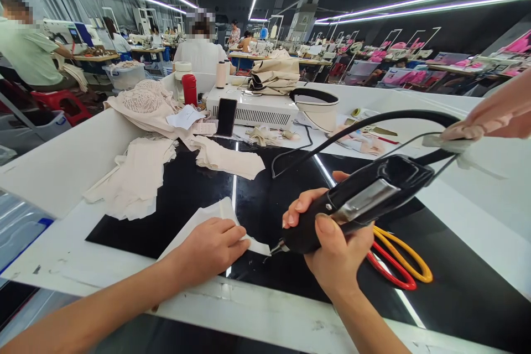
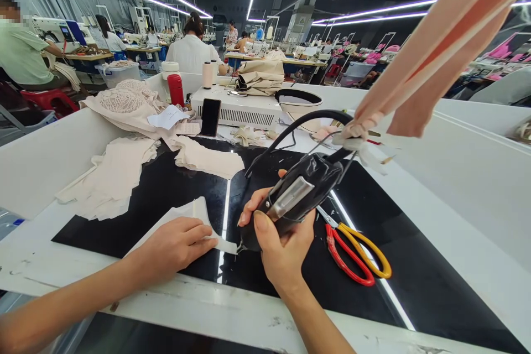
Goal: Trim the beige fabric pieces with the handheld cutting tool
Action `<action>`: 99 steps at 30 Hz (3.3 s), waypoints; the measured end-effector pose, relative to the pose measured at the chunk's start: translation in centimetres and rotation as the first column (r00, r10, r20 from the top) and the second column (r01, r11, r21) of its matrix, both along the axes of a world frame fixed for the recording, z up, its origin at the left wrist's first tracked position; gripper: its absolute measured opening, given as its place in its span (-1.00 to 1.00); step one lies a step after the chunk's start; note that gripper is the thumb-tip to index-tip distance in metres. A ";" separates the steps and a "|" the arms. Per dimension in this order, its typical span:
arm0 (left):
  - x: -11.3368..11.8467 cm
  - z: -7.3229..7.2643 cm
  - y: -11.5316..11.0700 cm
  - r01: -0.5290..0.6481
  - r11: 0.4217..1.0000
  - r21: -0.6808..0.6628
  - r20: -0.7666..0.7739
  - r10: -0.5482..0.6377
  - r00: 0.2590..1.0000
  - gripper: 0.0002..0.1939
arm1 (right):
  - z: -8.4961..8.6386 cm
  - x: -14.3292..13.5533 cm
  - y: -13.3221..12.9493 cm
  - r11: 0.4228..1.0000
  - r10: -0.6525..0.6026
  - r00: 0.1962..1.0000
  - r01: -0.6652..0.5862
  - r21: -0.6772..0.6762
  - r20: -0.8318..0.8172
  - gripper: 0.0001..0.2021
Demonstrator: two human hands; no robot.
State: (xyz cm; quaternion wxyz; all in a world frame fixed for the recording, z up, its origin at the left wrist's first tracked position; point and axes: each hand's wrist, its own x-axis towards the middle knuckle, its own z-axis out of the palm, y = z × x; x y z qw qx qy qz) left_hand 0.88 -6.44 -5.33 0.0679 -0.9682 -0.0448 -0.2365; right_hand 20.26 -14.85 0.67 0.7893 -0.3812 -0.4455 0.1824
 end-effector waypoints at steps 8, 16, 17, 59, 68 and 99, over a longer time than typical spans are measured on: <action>0.1 0.4 -0.1 0.048 0.996 0.072 -0.026 -0.046 0.999 -0.75 | -0.1 0.0 0.0 1.000 0.009 1.000 -0.009 0.001 0.001 -0.50; 0.0 0.3 0.0 0.060 0.997 0.056 -0.016 -0.059 0.998 -0.82 | -0.1 0.0 0.0 1.000 0.019 1.000 -0.019 0.009 -0.009 -0.49; 0.1 0.3 0.0 0.055 0.997 0.062 -0.016 -0.054 0.998 -0.82 | -0.1 0.1 0.0 1.000 0.019 1.000 -0.019 0.011 -0.009 -0.48; -0.3 -0.1 0.1 0.131 0.979 -0.158 0.097 -0.117 0.988 -0.79 | 0.4 -0.9 1.7 0.998 0.007 1.000 -0.006 0.056 -0.009 -0.64; -0.4 -0.3 -0.1 0.130 0.976 -0.173 0.077 -0.118 0.990 -0.80 | -0.2 -2.1 2.9 0.999 0.027 0.999 -0.027 0.028 -0.018 -0.60; -0.7 -0.3 -0.3 0.152 0.979 -0.135 0.101 -0.139 0.985 -0.82 | -0.2 -3.0 1.2 0.998 0.056 0.998 -0.056 0.006 -0.039 -0.56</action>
